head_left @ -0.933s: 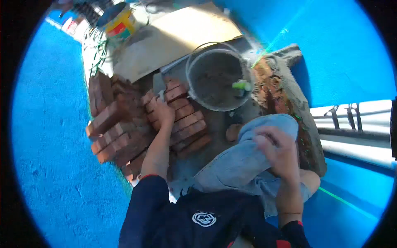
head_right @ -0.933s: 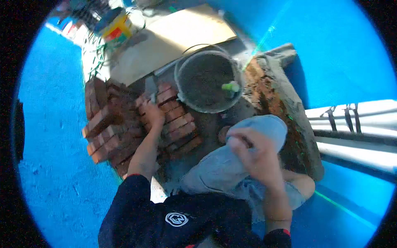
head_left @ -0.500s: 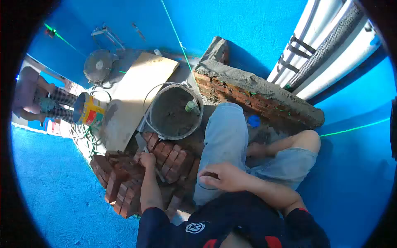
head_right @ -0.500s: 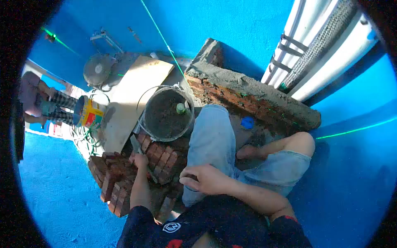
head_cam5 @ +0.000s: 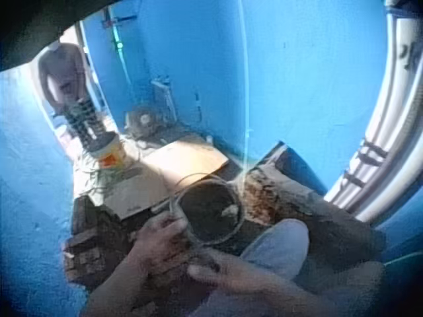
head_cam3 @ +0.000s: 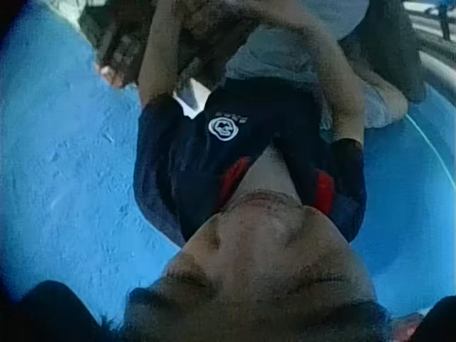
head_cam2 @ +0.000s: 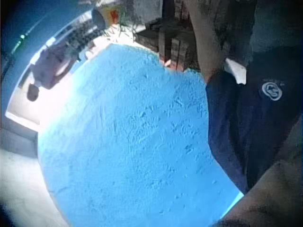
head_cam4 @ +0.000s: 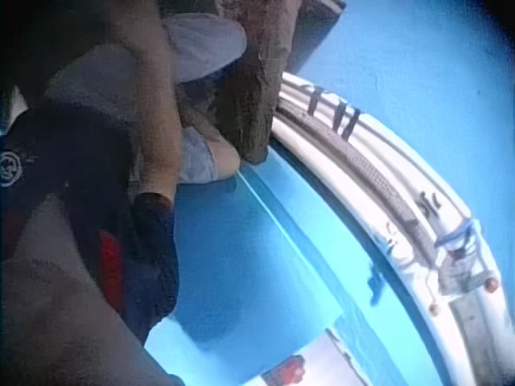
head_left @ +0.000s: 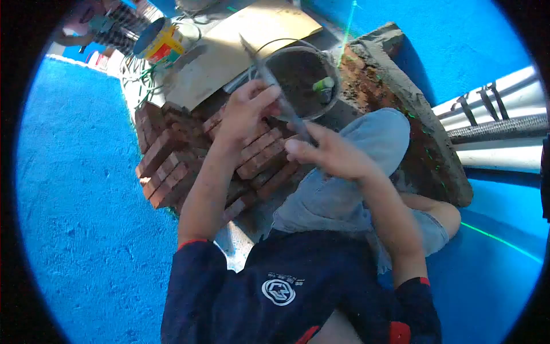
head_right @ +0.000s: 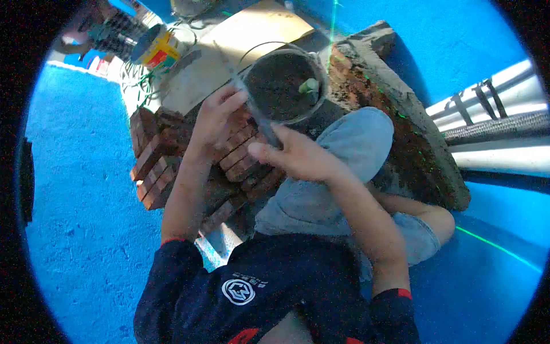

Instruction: The person spreads mortar on a wall using a trowel and places bricks onto the mortar, using the tool to tap the bricks into place and scrape away excess mortar.

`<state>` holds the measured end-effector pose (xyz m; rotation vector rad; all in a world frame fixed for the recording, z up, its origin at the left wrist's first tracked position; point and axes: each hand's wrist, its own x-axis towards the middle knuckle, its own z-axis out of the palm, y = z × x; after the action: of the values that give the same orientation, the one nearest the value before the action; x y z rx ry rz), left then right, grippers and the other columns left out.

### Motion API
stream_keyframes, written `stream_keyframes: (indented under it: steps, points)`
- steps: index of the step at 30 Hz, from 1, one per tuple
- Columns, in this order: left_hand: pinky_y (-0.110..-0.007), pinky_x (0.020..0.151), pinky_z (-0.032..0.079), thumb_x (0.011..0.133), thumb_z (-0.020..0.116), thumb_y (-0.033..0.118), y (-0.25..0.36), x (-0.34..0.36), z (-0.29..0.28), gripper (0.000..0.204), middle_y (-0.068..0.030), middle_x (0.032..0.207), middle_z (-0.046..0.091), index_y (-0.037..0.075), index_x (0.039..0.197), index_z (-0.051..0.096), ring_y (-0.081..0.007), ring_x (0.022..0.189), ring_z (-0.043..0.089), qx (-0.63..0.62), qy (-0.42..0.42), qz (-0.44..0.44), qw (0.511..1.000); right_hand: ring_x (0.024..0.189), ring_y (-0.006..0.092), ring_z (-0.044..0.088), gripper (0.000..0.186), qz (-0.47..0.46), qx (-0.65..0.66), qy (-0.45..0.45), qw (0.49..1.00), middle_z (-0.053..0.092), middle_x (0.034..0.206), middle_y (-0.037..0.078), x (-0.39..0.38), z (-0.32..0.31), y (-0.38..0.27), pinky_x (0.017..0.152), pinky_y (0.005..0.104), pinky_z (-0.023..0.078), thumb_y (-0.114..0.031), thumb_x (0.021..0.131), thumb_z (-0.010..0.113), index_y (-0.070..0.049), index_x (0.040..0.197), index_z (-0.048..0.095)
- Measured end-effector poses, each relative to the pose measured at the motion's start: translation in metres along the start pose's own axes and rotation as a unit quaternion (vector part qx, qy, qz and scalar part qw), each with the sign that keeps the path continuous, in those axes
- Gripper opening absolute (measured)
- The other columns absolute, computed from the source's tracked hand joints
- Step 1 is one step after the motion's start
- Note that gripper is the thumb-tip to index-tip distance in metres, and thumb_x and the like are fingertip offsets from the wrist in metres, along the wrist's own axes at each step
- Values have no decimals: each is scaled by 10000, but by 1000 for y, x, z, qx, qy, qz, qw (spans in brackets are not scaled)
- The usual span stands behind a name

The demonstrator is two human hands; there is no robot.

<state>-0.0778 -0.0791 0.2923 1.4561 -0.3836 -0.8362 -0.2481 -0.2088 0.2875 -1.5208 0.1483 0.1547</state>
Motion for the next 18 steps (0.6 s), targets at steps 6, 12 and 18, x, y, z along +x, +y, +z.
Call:
stream_keyframes:
  steps: [6, 12, 18]
  points:
    - [-324, 828, 503, 944, 582, 312, -46, 22, -56, 402, -100, 1002, 658, -14, 1180, 585, -190, 903, 632, 148, -42, 73, 985, 476, 58, 409, 280, 90, 127, 212, 965, 463, 627, -26, -40, -23, -30, 433, 226, 325, -326, 946, 574, -60, 864, 543]
    - [-521, 1114, 218, 832, 673, 367, -254, -40, -88, 859, -251, 1506, 219, -44, 1439, 225, -425, 1400, 198, 688, 98, 128, 707, 403, 56, 342, 256, 39, 135, 403, 904, 428, 575, -16, -153, -61, 2, 371, 214, 253, -279, 932, 566, -24, 948, 564]
    - [-511, 1146, 160, 868, 635, 410, -290, -67, -56, 905, -256, 1532, 157, -57, 1466, 142, -414, 1427, 149, 675, 102, 118, 721, 382, 99, 413, 218, 71, 52, 479, 874, 451, 548, 6, -229, -63, 42, 362, 247, 333, -230, 957, 518, -64, 821, 559]
